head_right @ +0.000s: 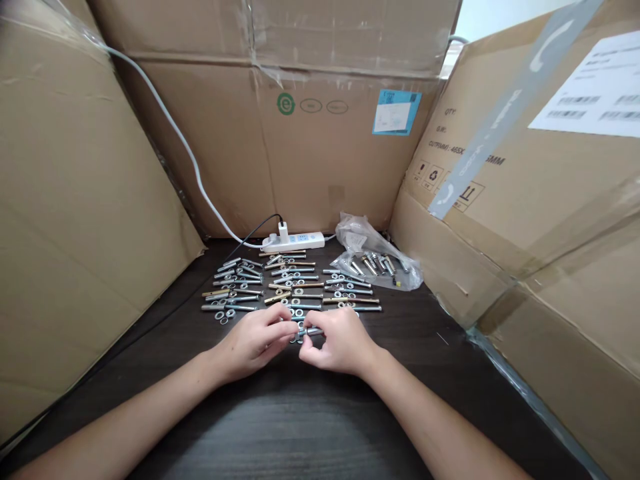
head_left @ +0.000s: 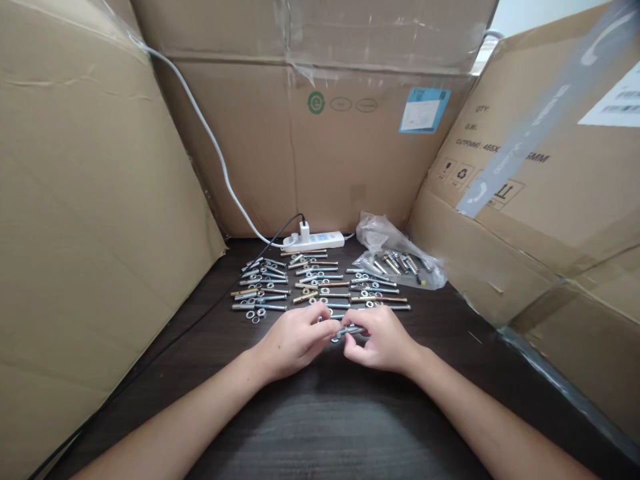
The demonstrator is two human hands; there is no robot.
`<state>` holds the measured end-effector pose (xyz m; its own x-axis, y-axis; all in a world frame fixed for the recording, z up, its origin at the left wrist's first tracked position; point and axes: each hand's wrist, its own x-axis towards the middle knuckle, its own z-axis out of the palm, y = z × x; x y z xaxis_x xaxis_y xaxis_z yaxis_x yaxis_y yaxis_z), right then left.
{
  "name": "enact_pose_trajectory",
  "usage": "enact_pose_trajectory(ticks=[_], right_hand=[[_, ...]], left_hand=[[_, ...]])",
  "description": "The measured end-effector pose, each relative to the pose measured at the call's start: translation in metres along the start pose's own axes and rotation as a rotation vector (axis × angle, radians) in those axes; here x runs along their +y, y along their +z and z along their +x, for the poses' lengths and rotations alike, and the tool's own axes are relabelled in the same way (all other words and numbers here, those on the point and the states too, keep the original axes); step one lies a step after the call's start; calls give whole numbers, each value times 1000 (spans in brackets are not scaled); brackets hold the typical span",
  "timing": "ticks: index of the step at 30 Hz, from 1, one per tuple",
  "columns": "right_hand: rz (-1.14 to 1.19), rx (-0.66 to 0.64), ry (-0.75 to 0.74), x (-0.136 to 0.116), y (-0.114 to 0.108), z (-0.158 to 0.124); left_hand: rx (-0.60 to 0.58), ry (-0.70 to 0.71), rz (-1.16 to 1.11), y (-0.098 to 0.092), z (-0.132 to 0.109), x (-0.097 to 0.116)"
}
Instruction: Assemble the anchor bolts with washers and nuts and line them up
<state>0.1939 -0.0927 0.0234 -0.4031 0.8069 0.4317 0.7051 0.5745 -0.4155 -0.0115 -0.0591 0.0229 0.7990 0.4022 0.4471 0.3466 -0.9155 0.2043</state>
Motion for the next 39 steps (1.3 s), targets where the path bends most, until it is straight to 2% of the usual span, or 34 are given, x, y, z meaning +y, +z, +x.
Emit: enact_pose_trajectory(ticks=[18,23,30,39], right_hand=[[13,5,-29,-3,0,0],[3,18,-14,-1,-1,0],[0,19,-15,-1,-1,0],[3,10,-12,0,-1,0]], left_hand=[[-116,-56,-13,0,2,2],[-54,-85,-20,1,2,2],[6,37,84,0,2,2],[-57,25,110,0,2,0]])
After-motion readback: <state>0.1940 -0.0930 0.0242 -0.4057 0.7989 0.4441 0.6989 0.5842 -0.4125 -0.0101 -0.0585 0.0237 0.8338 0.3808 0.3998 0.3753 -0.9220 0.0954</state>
